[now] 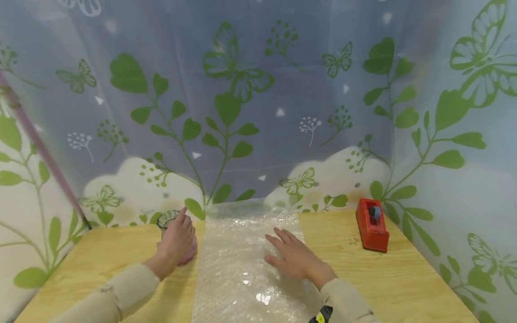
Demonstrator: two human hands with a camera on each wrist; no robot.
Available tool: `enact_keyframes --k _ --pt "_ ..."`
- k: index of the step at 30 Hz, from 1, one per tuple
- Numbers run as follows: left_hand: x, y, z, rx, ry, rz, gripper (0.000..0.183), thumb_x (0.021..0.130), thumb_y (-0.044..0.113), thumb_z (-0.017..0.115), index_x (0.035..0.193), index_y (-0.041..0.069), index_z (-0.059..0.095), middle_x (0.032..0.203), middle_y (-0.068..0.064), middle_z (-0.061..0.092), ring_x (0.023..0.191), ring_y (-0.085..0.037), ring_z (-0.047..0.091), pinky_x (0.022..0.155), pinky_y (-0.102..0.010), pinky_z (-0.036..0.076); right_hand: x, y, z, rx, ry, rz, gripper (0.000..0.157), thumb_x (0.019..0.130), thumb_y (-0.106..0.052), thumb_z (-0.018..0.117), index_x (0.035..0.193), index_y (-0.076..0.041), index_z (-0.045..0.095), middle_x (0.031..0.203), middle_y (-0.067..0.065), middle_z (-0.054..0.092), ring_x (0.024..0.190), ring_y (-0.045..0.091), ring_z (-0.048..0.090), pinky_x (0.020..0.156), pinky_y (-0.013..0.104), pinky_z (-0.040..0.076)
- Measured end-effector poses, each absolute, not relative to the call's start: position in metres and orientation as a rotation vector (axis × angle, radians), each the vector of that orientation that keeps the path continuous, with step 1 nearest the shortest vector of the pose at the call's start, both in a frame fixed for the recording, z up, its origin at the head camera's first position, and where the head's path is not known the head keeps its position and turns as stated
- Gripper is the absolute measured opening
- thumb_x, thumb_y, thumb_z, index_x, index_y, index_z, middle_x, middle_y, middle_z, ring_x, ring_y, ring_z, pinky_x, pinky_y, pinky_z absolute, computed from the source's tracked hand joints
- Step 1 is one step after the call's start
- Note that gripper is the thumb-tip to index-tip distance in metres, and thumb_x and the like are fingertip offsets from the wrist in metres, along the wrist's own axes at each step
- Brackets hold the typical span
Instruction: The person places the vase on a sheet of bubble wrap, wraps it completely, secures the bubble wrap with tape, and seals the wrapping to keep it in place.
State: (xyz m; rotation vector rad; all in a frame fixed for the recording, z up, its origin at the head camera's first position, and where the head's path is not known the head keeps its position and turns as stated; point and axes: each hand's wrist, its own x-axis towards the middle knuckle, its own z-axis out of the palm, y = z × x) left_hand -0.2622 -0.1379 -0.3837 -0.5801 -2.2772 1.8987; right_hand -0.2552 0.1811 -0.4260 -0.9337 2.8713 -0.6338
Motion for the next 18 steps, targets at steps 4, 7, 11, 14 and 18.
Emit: enact_keyframes --k 4,7,11,14,18 --pt "-0.262 -0.138 -0.388 -0.578 -2.205 1.980 0.068 0.065 0.032 0.087 0.126 0.022 0.058 0.124 0.002 0.057 0.121 -0.025 0.045 0.110 -0.054 0.015 -0.254 0.183 -0.427 -0.920 2.845 -0.655 0.060 0.099 -0.043 0.045 0.148 -0.010 0.033 0.153 0.021 0.021 0.138 0.043 0.019 0.103 0.062 0.023" --pt "-0.264 -0.138 -0.391 -0.584 -2.149 2.055 0.068 0.067 0.029 0.085 0.128 0.025 0.056 0.131 0.006 0.054 0.127 -0.024 0.042 0.111 -0.054 0.010 -0.253 0.184 -0.428 -0.914 2.830 -0.671 0.059 0.100 -0.041 0.046 0.148 -0.009 0.033 0.153 0.021 0.021 0.137 0.043 0.019 0.103 0.063 0.022" --pt "-0.264 -0.136 -0.390 -0.592 -2.167 2.133 0.075 0.069 0.028 0.084 0.135 0.033 0.049 0.141 0.010 0.045 0.135 -0.021 0.034 0.111 -0.055 0.008 -0.252 0.186 -0.430 -0.906 2.827 -0.671 0.059 0.100 -0.040 0.046 0.148 -0.008 0.033 0.153 0.021 0.021 0.137 0.043 0.020 0.103 0.063 0.023" --pt "-0.264 -0.136 -0.390 -0.589 -2.193 2.160 0.078 0.070 0.027 0.084 0.137 0.035 0.046 0.143 0.010 0.042 0.136 -0.021 0.031 0.109 -0.058 0.014 -0.252 0.187 -0.430 -0.887 2.822 -0.675 0.059 0.100 -0.041 0.046 0.148 -0.009 0.033 0.153 0.021 0.020 0.137 0.043 0.019 0.103 0.062 0.023" --pt "-0.266 -0.138 -0.395 -0.578 -2.160 2.130 0.078 0.067 0.030 0.086 0.135 0.034 0.050 0.143 0.011 0.043 0.137 -0.020 0.028 0.109 -0.059 0.006 -0.250 0.190 -0.432 -0.851 2.810 -0.691 0.060 0.099 -0.042 0.045 0.148 -0.009 0.033 0.153 0.021 0.019 0.138 0.042 0.018 0.104 0.062 0.022"
